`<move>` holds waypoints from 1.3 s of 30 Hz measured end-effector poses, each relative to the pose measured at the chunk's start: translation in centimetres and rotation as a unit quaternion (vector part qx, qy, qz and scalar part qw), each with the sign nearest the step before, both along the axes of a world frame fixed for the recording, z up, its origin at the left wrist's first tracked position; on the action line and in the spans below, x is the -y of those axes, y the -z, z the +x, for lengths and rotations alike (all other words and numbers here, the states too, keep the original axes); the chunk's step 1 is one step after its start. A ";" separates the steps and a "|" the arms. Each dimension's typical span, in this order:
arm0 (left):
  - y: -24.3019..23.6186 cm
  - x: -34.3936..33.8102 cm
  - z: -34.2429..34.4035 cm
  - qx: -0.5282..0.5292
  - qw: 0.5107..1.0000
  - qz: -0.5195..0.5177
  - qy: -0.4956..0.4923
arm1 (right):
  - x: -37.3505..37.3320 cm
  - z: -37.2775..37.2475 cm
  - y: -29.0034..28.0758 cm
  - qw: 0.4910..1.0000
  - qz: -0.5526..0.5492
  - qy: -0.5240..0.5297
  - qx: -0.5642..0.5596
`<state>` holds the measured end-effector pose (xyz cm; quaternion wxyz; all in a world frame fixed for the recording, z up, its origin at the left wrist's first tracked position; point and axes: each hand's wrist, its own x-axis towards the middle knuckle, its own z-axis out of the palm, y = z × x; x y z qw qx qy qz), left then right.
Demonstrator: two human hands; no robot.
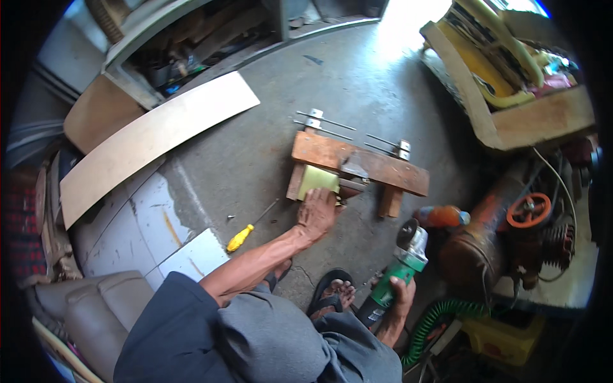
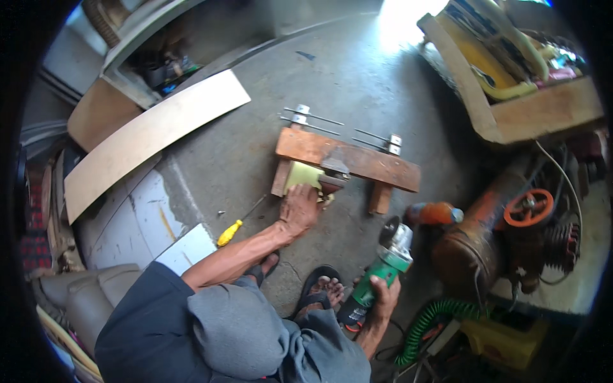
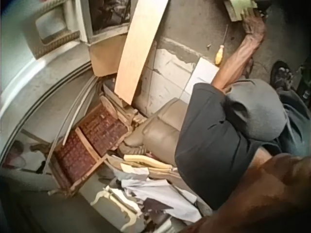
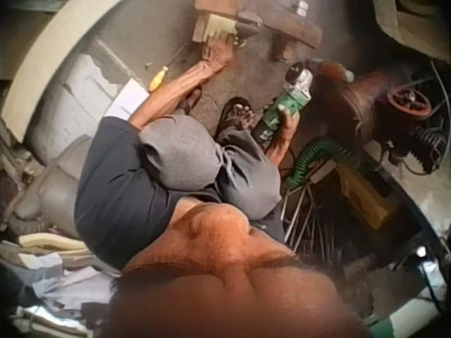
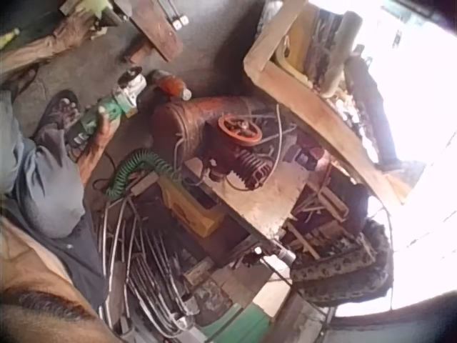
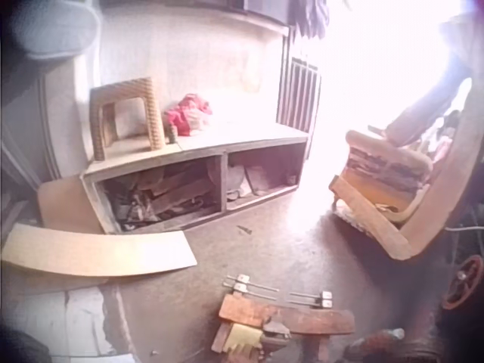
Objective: The person cuts a metal piece clamped in a vise using an angle grinder, fits a small piece of foam onto the metal hardware by hand, and clamps the assembled part back into the vise.
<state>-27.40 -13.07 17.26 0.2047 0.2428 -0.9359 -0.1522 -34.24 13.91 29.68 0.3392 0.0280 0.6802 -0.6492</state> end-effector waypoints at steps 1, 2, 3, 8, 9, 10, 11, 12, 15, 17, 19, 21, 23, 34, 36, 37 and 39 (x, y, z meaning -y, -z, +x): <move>0.7 -0.2 -0.2 -0.012 1.000 0.015 0.000 | -0.2 0.2 -0.3 1.000 -0.007 -0.001 -0.006; 1.3 -0.3 -0.1 -0.023 0.999 0.031 -0.001 | -0.3 0.2 -0.4 1.000 -0.015 -0.001 -0.012; 1.5 -0.2 -0.1 -0.019 0.999 0.029 -0.013 | -0.4 -0.3 -0.2 1.000 -0.022 -0.007 -0.005; 3.5 -1.6 -1.2 -0.068 0.986 0.149 0.003 | -0.7 0.3 0.6 0.999 -0.046 -0.003 -0.005; 2.9 -2.4 -1.2 -0.042 0.980 0.193 -0.009 | -0.4 0.1 0.8 0.998 -0.054 0.003 -0.006; 3.5 -2.7 -1.5 -0.044 0.980 0.191 -0.011 | -0.3 0.0 0.9 0.998 -0.056 0.001 -0.008; 4.1 -2.7 -2.0 -0.122 0.950 0.286 -0.004 | -0.1 -0.1 1.0 0.998 -0.062 0.002 -0.009; 4.3 -3.1 -2.4 -0.181 0.918 0.352 -0.001 | -0.2 0.1 0.7 0.998 -0.065 0.005 -0.007; 4.8 -6.6 -1.5 -0.218 0.894 0.383 -0.082 | -0.1 0.7 0.7 0.997 -0.072 0.018 -0.001; 5.3 -9.4 0.0 -0.165 0.897 0.363 -0.189 | -0.1 0.5 1.2 0.995 -0.093 0.014 0.014; 3.3 -9.2 2.2 -0.071 0.893 0.441 -0.051 | -0.8 0.4 2.4 0.991 -0.120 0.037 0.048; 0.2 -8.9 3.8 0.061 0.829 0.537 0.144 | -0.7 0.6 2.4 0.984 -0.151 0.053 0.081; -3.3 -9.1 5.0 0.140 0.753 0.589 0.259 | 0.7 1.0 2.1 0.963 -0.222 0.083 0.130; -5.5 -11.1 9.1 -0.099 0.861 0.156 0.474 | 3.8 1.8 3.9 0.951 -0.252 0.142 0.110; -5.6 -11.3 9.3 -0.120 0.874 0.118 0.456 | 3.8 2.0 4.6 0.950 -0.251 0.144 0.116; -5.8 -11.2 9.3 -0.149 0.879 0.102 0.441 | 3.7 2.0 5.1 0.946 -0.265 0.131 0.134; -6.1 -10.8 9.2 -0.182 0.882 0.081 0.427 | 3.7 2.1 5.5 0.938 -0.284 0.120 0.159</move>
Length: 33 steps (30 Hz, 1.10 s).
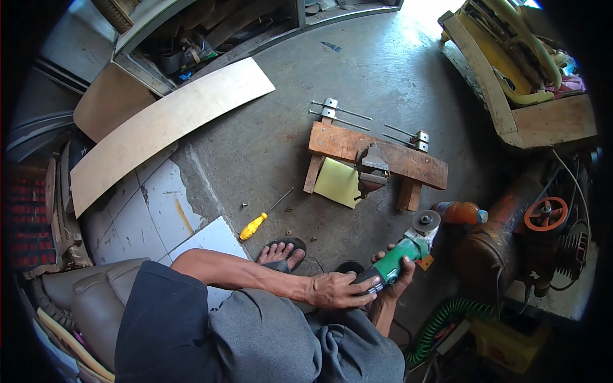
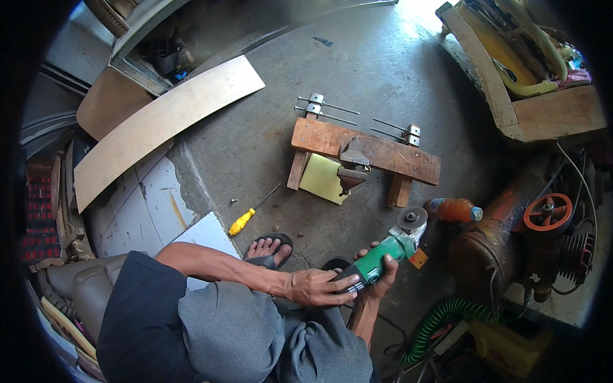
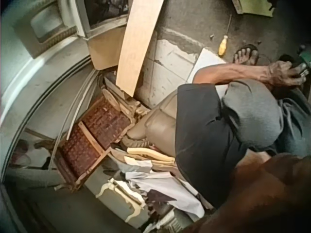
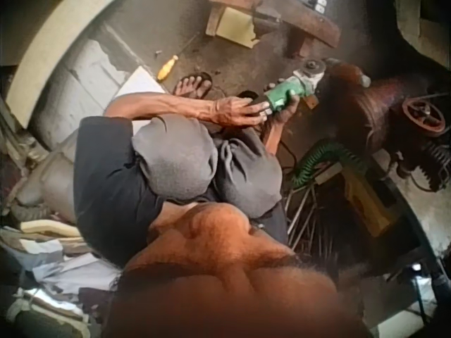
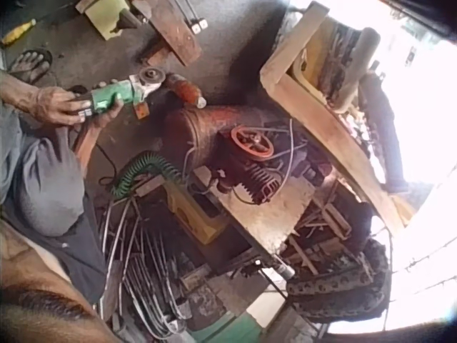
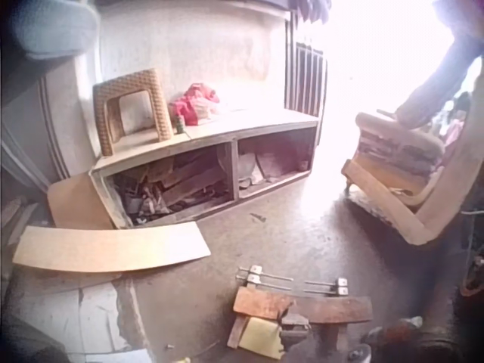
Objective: The person cuts a metal piece clamped in a vise using an angle grinder, fits a small piece of foam onto the metal hardware by hand, and clamps the assembled part back into the vise.
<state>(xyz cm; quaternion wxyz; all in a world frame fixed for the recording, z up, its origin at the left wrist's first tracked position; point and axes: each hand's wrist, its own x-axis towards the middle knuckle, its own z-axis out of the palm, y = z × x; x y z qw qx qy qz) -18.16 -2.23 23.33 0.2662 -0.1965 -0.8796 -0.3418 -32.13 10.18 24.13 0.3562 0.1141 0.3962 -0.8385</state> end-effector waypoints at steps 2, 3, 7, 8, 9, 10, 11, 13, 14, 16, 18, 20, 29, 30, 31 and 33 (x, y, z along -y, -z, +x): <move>0.0 0.0 0.0 -0.003 1.000 -0.015 -0.004 | 0.0 -0.1 0.3 1.000 -0.002 0.006 0.005; 0.0 0.1 0.0 -0.006 0.999 -0.031 -0.007 | 0.2 0.0 0.3 1.000 -0.005 0.012 0.010; -0.3 0.9 -0.5 0.054 0.997 0.026 0.058 | 0.1 0.0 0.0 0.999 -0.010 0.019 0.032; -0.6 1.0 0.0 0.122 0.977 0.165 0.056 | -0.4 0.1 0.1 0.998 -0.049 -0.010 0.034; -1.0 1.3 0.3 0.187 0.935 0.298 0.053 | -0.8 0.5 0.3 0.995 -0.088 -0.038 0.035; -0.4 0.5 0.6 0.281 0.885 0.370 0.019 | -0.9 0.8 1.0 0.998 -0.069 0.009 0.002; 0.4 0.0 0.2 0.281 0.885 0.370 0.020 | -1.2 0.8 1.3 0.998 -0.068 0.010 0.002; 0.9 -0.8 -1.3 0.524 0.552 0.639 0.112 | -1.0 1.0 1.1 0.995 -0.099 0.008 0.027; 1.2 -0.7 -1.5 0.544 0.696 0.457 0.105 | -1.3 1.0 0.7 0.995 -0.097 0.008 0.027; 0.6 -1.5 -1.2 0.545 0.760 0.353 0.040 | -1.0 0.8 -0.8 0.998 0.005 -0.025 0.049; 0.1 -1.7 -1.1 0.552 0.758 0.347 0.012 | -1.4 -0.1 0.0 0.991 0.116 -0.061 0.010; 0.0 -1.2 -1.5 0.566 0.757 0.326 0.002 | -2.1 0.0 1.4 0.964 0.255 -0.067 -0.044; 6.9 11.8 6.6 0.313 0.845 0.126 -0.415 | -9.5 -1.6 3.9 0.959 0.245 -0.125 -0.074; 7.0 12.6 6.6 0.315 0.844 0.126 -0.415 | -9.9 -1.6 4.4 0.960 0.237 -0.129 -0.072; 7.2 13.2 6.5 0.324 0.842 0.110 -0.416 | -10.4 -1.6 5.0 0.960 0.238 -0.129 -0.071; 8.2 14.2 6.6 0.333 0.839 0.092 -0.420 | -10.9 -1.6 6.3 0.964 0.230 -0.120 -0.051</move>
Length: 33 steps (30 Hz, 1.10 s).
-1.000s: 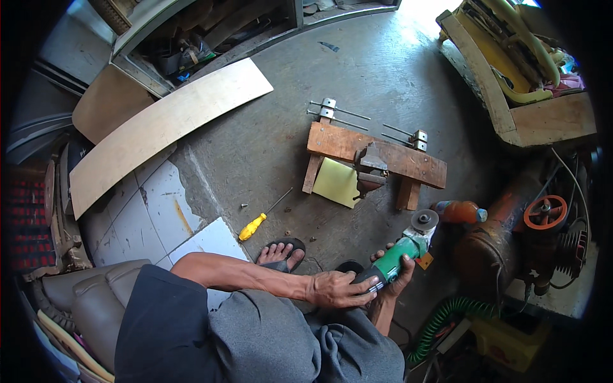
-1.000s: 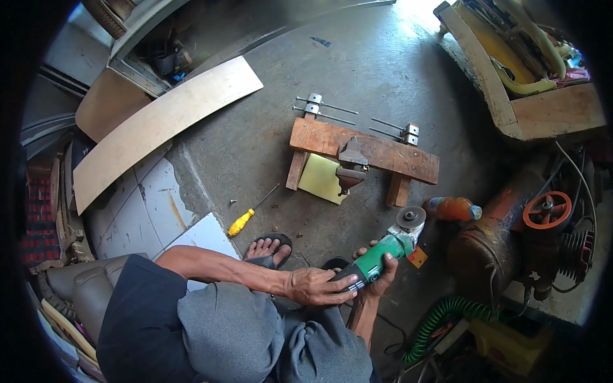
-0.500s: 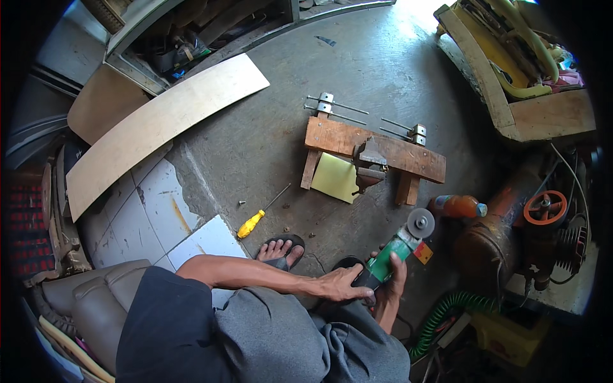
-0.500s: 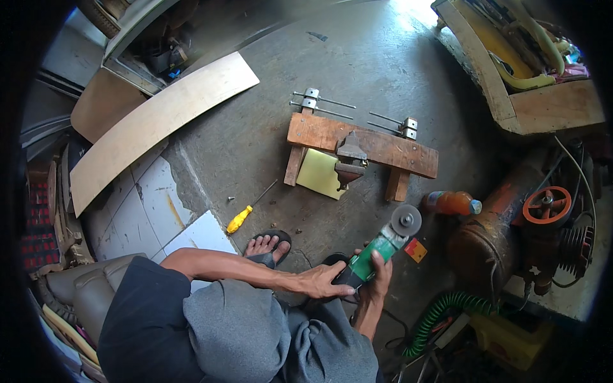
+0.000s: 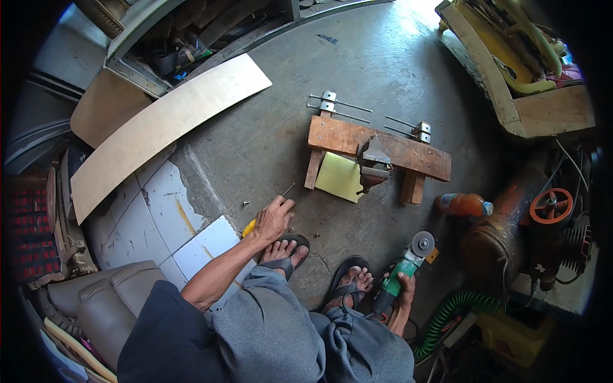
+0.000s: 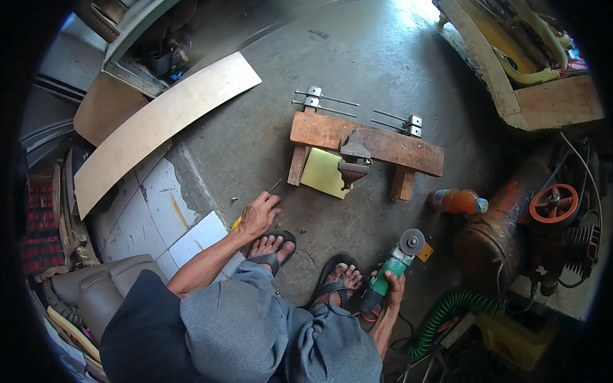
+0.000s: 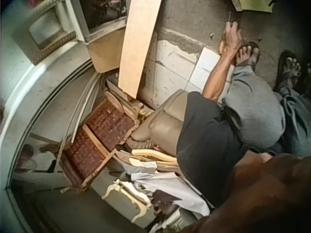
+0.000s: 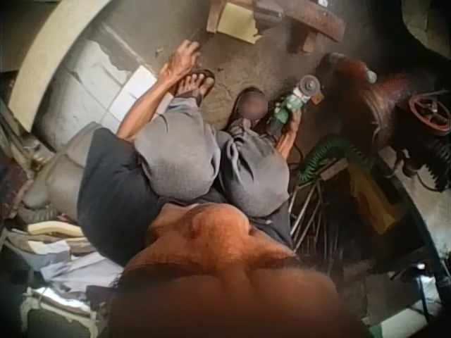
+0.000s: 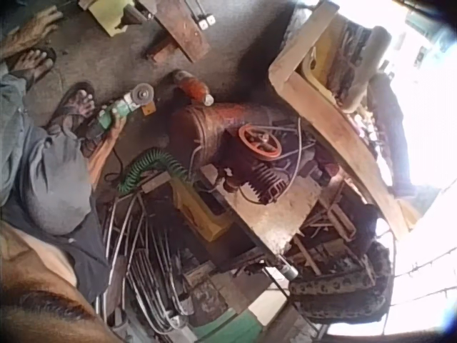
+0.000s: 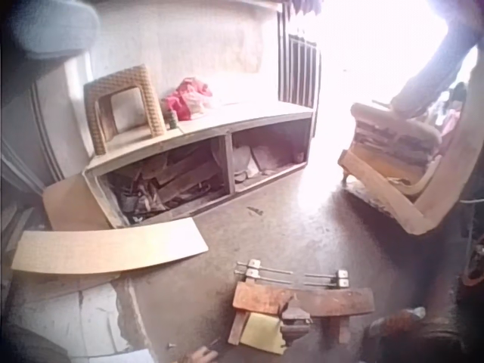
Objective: The person cuts a metal piece clamped in a vise using an angle grinder, fits a small piece of foam onto the metal hardware by hand, and clamps the assembled part back into the vise.
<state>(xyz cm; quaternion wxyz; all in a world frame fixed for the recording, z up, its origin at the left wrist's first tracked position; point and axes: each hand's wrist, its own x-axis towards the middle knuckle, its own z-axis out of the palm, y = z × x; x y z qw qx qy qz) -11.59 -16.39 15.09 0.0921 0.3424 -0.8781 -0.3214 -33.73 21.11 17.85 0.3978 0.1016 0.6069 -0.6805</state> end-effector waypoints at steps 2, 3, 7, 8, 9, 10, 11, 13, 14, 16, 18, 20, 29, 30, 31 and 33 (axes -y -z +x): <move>2.0 0.6 0.5 0.053 0.998 -0.028 0.022 | -0.2 0.0 0.8 1.000 -0.001 -0.007 0.005; 2.2 0.8 0.1 0.053 0.998 -0.028 0.025 | -0.5 -0.1 1.2 1.000 0.002 -0.009 0.006; 2.5 1.6 0.4 -0.044 0.929 0.336 -0.148 | -1.1 -0.9 2.3 1.000 0.012 -0.028 0.008; 2.6 1.7 0.9 -0.119 0.871 0.439 -0.184 | -1.2 -1.0 2.2 0.999 0.019 -0.043 0.012; 2.0 1.4 0.8 -0.143 0.853 0.466 -0.186 | -1.4 -1.3 2.1 0.998 0.026 -0.057 0.015; 1.4 1.3 0.8 -0.142 0.854 0.466 -0.185 | -1.6 -1.5 2.2 0.998 0.026 -0.056 0.015; 0.9 1.1 0.8 -0.156 0.831 0.496 -0.195 | -1.8 -1.7 2.3 0.998 0.026 -0.055 0.011; -0.1 1.1 1.0 -0.170 0.809 0.523 -0.207 | -1.4 -1.9 2.1 0.998 0.024 -0.057 0.008; -0.5 1.1 1.1 -0.171 0.804 0.528 -0.214 | -1.3 -2.1 2.0 0.998 0.025 -0.063 0.012; -0.9 1.0 1.2 -0.174 0.798 0.533 -0.221 | -1.2 -2.3 1.9 0.997 0.026 -0.069 0.014; -1.1 1.0 1.3 -0.171 0.796 0.530 -0.237 | -1.2 -2.3 2.1 0.998 0.019 -0.056 0.022; -1.4 1.1 1.5 -0.192 0.757 0.570 -0.255 | -1.0 -2.2 2.0 0.999 0.019 -0.044 0.019; 0.5 5.6 6.7 -0.279 0.709 0.553 -0.338 | -1.5 -1.9 1.5 0.983 0.147 -0.028 -0.106; 0.3 6.5 7.4 -0.110 0.892 0.321 -0.299 | -1.5 -2.0 1.5 0.964 0.211 -0.044 -0.155; 0.3 7.0 8.0 0.074 0.970 0.052 -0.225 | -1.6 -1.9 1.6 0.964 0.210 -0.045 -0.155; 0.1 6.6 9.1 0.093 0.980 0.007 -0.175 | -1.6 -1.5 1.1 0.952 0.255 -0.052 -0.162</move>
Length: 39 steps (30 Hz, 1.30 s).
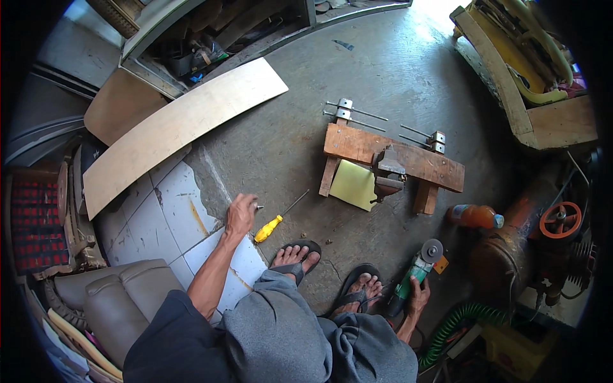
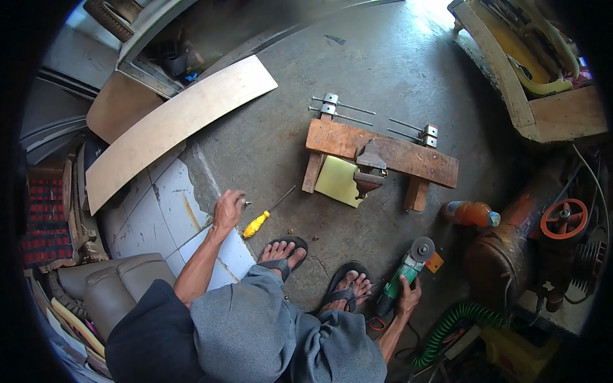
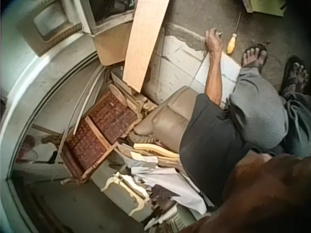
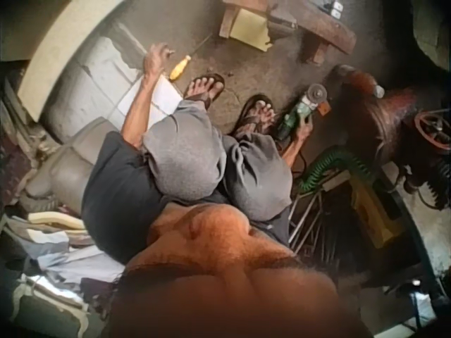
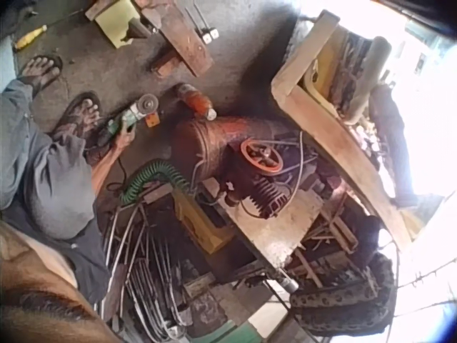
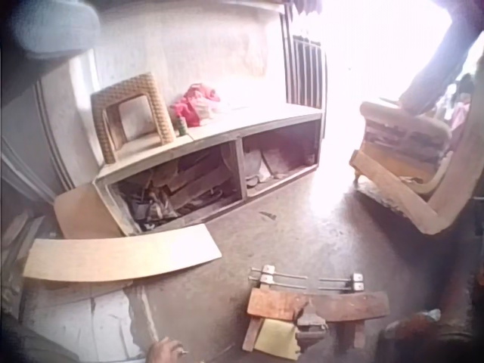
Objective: The person cuts a metal piece clamped in a vise using an angle grinder, fits a small piece of foam onto the metal hardware by hand, and clamps the assembled part back into the vise.
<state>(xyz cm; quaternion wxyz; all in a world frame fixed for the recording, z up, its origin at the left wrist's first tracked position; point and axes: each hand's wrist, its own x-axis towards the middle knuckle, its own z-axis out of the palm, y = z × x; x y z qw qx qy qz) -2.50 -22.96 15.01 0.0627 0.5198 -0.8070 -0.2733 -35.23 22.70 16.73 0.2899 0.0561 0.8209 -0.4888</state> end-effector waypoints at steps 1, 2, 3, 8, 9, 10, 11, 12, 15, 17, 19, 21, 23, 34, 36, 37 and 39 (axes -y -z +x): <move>-0.2 -0.3 0.4 0.025 0.997 -0.035 0.057 | 0.3 0.2 -0.2 1.000 -0.001 0.001 0.000; 0.2 -0.4 0.5 0.031 0.996 -0.032 0.078 | 0.6 0.3 -0.5 1.000 0.014 -0.007 -0.025; 0.1 -0.5 0.2 0.027 0.996 -0.031 0.083 | 0.6 0.3 -0.8 0.998 0.030 -0.011 -0.054; 0.7 -0.6 -0.9 -0.004 0.997 -0.005 0.078 | -0.9 0.8 1.2 0.993 0.063 0.004 -0.100; 1.1 -0.6 -1.5 -0.012 0.996 -0.005 0.090 | -1.3 0.9 1.5 0.987 0.097 0.000 -0.130; 0.7 -0.6 -0.8 -0.003 0.997 -0.017 0.073 | 1.0 1.4 -0.4 0.994 0.071 0.002 -0.081; 0.5 -1.1 -1.3 -0.004 0.998 -0.022 0.064 | 0.8 1.4 -0.8 0.993 0.076 0.013 -0.088; 0.1 -1.7 -2.0 0.011 0.996 -0.049 0.070 | 0.8 1.3 -0.9 0.995 0.077 0.012 -0.069; 0.3 -2.6 -2.3 0.050 0.996 -0.040 0.055 | 1.0 1.2 -1.8 0.997 0.067 0.022 -0.042; 0.5 -2.8 -2.1 0.039 0.998 -0.023 0.051 | 0.1 1.3 -1.2 0.990 0.105 -0.003 -0.090; 1.5 -2.5 -0.8 -0.007 0.998 -0.044 0.043 | 0.3 1.8 -1.3 0.985 0.130 -0.004 -0.116; 2.0 -2.2 -0.1 -0.022 0.999 -0.033 0.035 | 0.2 2.3 -1.5 0.977 0.156 -0.006 -0.143; 2.3 -2.1 0.2 -0.006 0.997 -0.048 0.061 | 0.0 2.8 -2.0 0.949 0.236 0.025 -0.206; -10.3 -7.1 -14.6 -0.423 0.694 0.572 -0.108 | 18.6 3.1 -13.5 0.922 -0.139 -0.245 -0.265; -11.4 -8.5 -17.3 -0.436 0.661 0.608 -0.064 | 21.5 2.8 -13.4 0.863 -0.187 -0.333 -0.331; -11.7 -8.9 -18.1 -0.443 0.654 0.612 -0.043 | 22.1 2.5 -13.1 0.860 -0.195 -0.338 -0.330; -12.7 -9.3 -18.8 -0.457 0.654 0.602 -0.041 | 23.5 1.7 -13.1 0.847 -0.231 -0.335 -0.343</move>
